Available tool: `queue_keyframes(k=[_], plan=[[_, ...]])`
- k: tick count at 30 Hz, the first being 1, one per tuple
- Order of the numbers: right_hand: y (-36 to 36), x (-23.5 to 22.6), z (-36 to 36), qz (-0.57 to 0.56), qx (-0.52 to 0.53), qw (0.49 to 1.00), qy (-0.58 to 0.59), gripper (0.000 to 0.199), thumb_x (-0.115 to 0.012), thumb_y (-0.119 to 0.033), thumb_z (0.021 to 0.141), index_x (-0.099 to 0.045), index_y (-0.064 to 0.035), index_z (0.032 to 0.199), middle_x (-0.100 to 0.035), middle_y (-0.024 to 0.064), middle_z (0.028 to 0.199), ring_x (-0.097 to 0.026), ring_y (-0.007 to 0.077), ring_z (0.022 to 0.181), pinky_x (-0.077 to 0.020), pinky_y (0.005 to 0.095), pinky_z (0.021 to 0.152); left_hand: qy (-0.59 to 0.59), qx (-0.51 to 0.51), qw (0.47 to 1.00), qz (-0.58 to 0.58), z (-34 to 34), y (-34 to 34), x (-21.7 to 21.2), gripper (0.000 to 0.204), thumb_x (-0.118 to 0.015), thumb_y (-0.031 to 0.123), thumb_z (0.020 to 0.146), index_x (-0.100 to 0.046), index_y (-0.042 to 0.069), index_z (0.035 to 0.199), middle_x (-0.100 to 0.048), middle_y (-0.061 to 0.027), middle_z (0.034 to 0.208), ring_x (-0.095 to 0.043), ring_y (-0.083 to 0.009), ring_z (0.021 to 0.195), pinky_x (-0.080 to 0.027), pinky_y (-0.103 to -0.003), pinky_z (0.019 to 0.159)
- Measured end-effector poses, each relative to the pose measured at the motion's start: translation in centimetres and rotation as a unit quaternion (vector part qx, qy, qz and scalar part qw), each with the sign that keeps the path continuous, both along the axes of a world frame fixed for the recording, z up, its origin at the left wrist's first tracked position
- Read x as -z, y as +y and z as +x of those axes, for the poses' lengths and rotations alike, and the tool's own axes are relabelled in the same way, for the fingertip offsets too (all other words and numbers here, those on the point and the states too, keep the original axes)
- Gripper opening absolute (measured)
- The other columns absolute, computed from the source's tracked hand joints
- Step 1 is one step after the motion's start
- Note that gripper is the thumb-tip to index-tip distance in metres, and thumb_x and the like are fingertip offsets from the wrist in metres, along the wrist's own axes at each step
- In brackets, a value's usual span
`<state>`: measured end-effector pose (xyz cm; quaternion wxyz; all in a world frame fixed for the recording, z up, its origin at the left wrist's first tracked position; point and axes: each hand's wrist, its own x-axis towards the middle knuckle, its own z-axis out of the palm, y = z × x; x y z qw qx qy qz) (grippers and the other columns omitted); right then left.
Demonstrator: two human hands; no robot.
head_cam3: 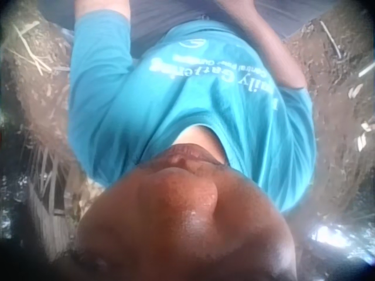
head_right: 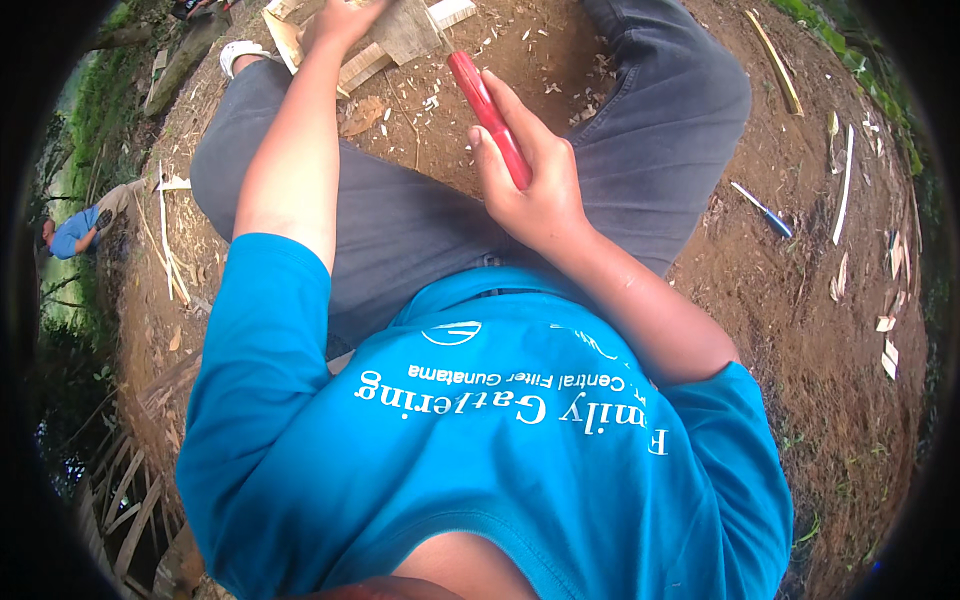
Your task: The person saws a piece of wood held against a wooden frame, periodically stopping to clear wood dust and check the progress.
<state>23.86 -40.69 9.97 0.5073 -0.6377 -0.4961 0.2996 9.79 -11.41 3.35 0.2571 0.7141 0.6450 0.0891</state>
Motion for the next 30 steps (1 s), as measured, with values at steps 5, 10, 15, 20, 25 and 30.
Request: queue_keyframes(k=[5, 10, 15, 20, 25, 30], plan=[[7.0, 2.2, -0.6, 0.004, 0.018, 1.000, -0.017, 0.049, -0.066, -0.018, 0.096, -0.058, -0.0012, 0.141, -0.074, 0.0232, 0.102, -0.076, 0.0299, 0.092, -0.0562, 0.0366, 0.083, 0.006, -0.030, 0.999, -0.011, 0.9, -0.8, -1.5, 0.097, -0.072, 0.079, 0.074, -0.050, 0.018, 0.146, -0.067, -0.0217, 0.133, -0.062, -0.0385, 0.126, -0.049, -0.046, 0.105], [5.4, 2.4, 0.0, -0.028, 0.007, 1.000, 0.009, 0.049, -0.066, -0.016, 0.096, -0.057, -0.0013, 0.142, -0.074, 0.0235, 0.105, -0.076, 0.0298, 0.094, -0.0561, 0.0361, 0.084, 0.017, 0.008, 0.999, -0.036, 0.0, -0.6, -2.0, 0.101, -0.072, 0.079, 0.073, -0.045, 0.019, 0.150, -0.065, -0.0218, 0.136, -0.061, -0.0374, 0.128, -0.049, -0.046, 0.105], [0.1, 0.6, 0.5, -0.001, -0.011, 1.000, -0.008, 0.053, -0.066, -0.010, 0.096, -0.053, 0.0016, 0.146, -0.074, 0.0223, 0.115, -0.076, 0.0271, 0.099, -0.0560, 0.0337, 0.087, -0.006, -0.042, 0.999, 0.019, 0.2, -0.4, -0.1, 0.097, -0.073, 0.078, 0.074, -0.052, 0.017, 0.145, -0.064, -0.0192, 0.139, -0.061, -0.0371, 0.129, -0.049, -0.045, 0.105], [6.9, 2.9, 0.1, 0.001, 0.012, 1.000, 0.000, 0.049, -0.066, -0.018, 0.096, -0.057, -0.0050, 0.142, -0.073, 0.0254, 0.102, -0.075, 0.0364, 0.093, -0.0564, 0.0389, 0.081, -0.077, 0.090, 0.993, 0.030, -0.3, 2.0, 1.9, 0.099, -0.074, 0.076, 0.074, -0.048, 0.017, 0.148, -0.065, -0.0196, 0.136, -0.062, -0.0377, 0.126, -0.050, -0.046, 0.102], [6.0, 2.3, 0.7, -0.019, 0.003, 1.000, 0.012, 0.050, -0.066, -0.016, 0.097, -0.055, -0.0028, 0.144, -0.074, 0.0244, 0.101, -0.076, 0.0334, 0.091, -0.0563, 0.0376, 0.081, 0.015, -0.030, 0.999, 0.035, 0.6, -0.2, -0.1, 0.093, -0.076, 0.071, 0.076, -0.047, 0.020, 0.148, -0.069, -0.0179, 0.130, -0.065, -0.0355, 0.122, -0.053, -0.045, 0.098], [-0.3, 0.5, 1.5, -0.005, -0.008, 1.000, 0.023, 0.052, -0.067, -0.011, 0.096, -0.054, -0.0015, 0.145, -0.073, 0.0250, 0.113, -0.076, 0.0291, 0.100, -0.0563, 0.0338, 0.085, -0.003, -0.027, 0.999, 0.040, -0.7, 0.1, 1.3, 0.091, -0.076, 0.072, 0.076, -0.047, 0.022, 0.147, -0.069, -0.0189, 0.129, -0.067, -0.0364, 0.118, -0.053, -0.045, 0.097]])
